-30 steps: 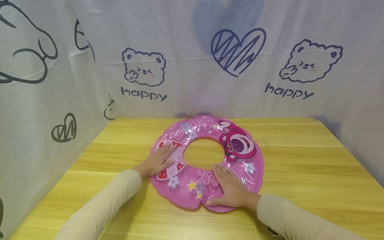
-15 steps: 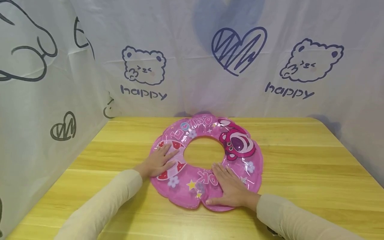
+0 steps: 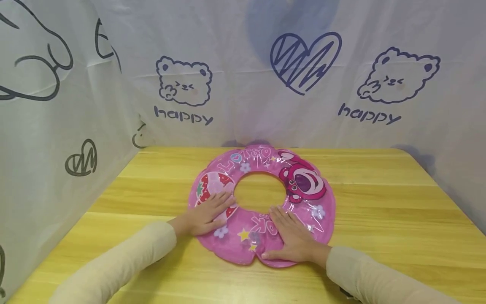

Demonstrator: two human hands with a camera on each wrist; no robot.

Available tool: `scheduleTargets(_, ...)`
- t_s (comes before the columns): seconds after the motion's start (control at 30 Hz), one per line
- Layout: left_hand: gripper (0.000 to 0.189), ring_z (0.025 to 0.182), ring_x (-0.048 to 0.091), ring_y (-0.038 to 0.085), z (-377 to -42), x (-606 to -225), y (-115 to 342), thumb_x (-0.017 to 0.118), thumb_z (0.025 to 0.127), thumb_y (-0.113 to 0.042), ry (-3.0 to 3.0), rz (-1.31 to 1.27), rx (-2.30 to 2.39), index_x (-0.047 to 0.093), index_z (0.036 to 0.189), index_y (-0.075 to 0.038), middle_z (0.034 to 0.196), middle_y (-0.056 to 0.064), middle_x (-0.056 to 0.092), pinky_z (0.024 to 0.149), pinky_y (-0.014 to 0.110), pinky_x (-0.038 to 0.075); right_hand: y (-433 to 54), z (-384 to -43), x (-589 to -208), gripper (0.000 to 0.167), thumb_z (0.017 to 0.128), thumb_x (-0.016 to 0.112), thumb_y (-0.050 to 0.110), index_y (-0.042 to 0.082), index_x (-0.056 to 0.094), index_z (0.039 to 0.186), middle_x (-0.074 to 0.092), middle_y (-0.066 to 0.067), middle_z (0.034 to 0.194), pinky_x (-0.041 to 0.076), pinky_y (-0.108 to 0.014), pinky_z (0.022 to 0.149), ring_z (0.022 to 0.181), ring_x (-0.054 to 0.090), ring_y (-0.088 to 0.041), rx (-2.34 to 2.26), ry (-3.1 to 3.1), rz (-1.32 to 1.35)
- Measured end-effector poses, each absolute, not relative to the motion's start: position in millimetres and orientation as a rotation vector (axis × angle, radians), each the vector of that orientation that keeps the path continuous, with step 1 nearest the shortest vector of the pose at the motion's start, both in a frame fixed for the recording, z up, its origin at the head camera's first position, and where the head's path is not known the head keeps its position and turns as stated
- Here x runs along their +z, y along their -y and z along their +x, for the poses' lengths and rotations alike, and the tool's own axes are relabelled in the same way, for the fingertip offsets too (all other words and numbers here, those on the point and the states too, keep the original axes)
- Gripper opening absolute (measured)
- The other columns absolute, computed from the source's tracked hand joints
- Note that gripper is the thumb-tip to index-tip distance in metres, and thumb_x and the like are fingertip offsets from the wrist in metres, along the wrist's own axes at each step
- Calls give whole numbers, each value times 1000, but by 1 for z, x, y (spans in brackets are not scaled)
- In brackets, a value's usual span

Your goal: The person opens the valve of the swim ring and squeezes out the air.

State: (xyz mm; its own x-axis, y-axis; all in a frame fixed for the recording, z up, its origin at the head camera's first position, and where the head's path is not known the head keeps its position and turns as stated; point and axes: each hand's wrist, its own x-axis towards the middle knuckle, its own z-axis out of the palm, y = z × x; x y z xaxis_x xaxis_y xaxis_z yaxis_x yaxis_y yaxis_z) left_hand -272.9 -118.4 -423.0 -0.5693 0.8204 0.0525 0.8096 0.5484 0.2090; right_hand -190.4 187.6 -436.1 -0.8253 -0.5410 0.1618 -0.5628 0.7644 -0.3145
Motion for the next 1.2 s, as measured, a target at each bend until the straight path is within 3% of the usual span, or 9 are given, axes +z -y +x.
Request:
scheduleTargets(0.3, 67, 145, 3, 33, -268, -420, 113, 41, 95, -45, -2713, 1339, 216, 16, 150, -16, 157, 15, 4, 117, 50, 5, -188, -191, -436, 105, 74, 60, 64, -3, 22, 145, 21, -19, 153, 12, -48, 113, 141, 18, -39, 526, 2901, 908)
scheduleTargets(0.63, 62, 145, 12, 26, -257, -420, 101, 36, 98, -38, -2683, 1605, 39, 17, 149, -7, 156, 11, 14, 118, 44, 11, -187, -191, -435, 104, 75, 59, 64, -4, 23, 144, 21, -21, 152, 15, -53, 113, 140, 20, -40, 486, 2907, 921)
scheduleTargets(0.87, 72, 145, 2, 30, -232, -416, 80, 36, 95, -52, -2645, 1313, 248, 6, 151, -17, 157, 12, -3, 115, 54, -2, -187, -191, -434, 103, 75, 59, 64, -4, 24, 144, 21, -21, 152, 15, -52, 113, 140, 20, -40, 473, 2909, 921)
scheduleTargets(1.2, 75, 145, 0, 31, -228, -419, 73, 37, 92, -58, -2695, 1298, 131, 5, 150, -24, 158, -2, -3, 112, 60, -3, -186, -188, -430, 103, 75, 59, 64, -4, 23, 144, 20, -21, 152, 13, -52, 112, 140, 18, -39, 485, 2934, 917)
